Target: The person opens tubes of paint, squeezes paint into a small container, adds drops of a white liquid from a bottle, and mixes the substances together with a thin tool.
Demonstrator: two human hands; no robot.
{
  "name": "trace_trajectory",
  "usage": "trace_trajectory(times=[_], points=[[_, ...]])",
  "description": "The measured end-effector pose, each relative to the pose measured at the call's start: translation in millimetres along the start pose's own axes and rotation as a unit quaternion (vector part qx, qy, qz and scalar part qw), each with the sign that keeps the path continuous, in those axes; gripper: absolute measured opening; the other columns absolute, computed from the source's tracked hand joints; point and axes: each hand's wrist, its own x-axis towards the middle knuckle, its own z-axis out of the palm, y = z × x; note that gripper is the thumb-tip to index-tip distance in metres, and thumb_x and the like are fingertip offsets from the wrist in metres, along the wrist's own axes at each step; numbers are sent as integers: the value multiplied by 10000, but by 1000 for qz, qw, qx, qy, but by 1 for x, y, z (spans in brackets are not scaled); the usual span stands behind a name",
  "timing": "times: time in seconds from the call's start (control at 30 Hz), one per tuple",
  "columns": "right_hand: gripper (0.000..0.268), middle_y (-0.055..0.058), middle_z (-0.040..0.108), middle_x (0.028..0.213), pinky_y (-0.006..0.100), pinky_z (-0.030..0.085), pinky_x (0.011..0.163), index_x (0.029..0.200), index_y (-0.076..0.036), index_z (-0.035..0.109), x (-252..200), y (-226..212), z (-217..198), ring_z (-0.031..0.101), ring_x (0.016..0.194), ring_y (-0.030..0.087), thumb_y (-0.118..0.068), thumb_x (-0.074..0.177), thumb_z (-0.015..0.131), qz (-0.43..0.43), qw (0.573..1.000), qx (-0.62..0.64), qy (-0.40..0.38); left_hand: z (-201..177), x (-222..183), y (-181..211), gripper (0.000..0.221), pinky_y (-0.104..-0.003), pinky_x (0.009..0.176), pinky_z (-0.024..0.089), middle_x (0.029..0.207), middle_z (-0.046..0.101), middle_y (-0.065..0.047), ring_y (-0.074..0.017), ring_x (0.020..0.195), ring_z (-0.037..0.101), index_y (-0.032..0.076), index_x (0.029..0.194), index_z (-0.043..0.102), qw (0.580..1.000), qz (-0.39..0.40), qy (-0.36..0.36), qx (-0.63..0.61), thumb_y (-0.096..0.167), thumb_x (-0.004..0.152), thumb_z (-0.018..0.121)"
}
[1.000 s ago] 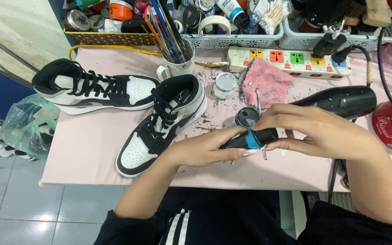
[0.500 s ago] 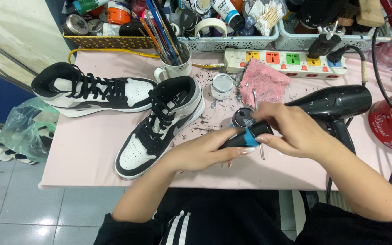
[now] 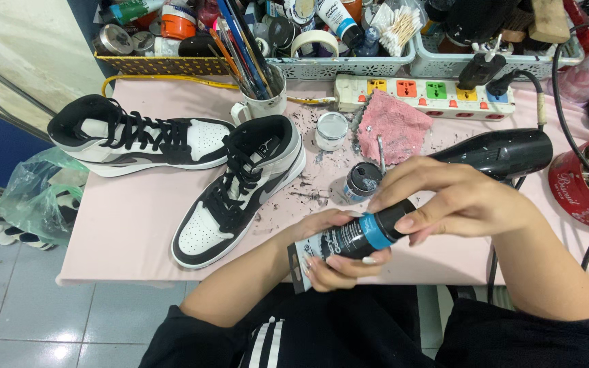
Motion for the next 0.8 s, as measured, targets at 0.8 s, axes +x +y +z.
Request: trace_trajectory(times=[0.8], points=[[438,82,714,1149,363,581,890,1275,-62,689,-3,12,-1,695,1051,216,-154,851,752,176,979,-100,13,25,-9,33,472,-331,587,515,903,598,-79,-155,672,593,-14,1356,496,743,53,298,597,384,1102,497]])
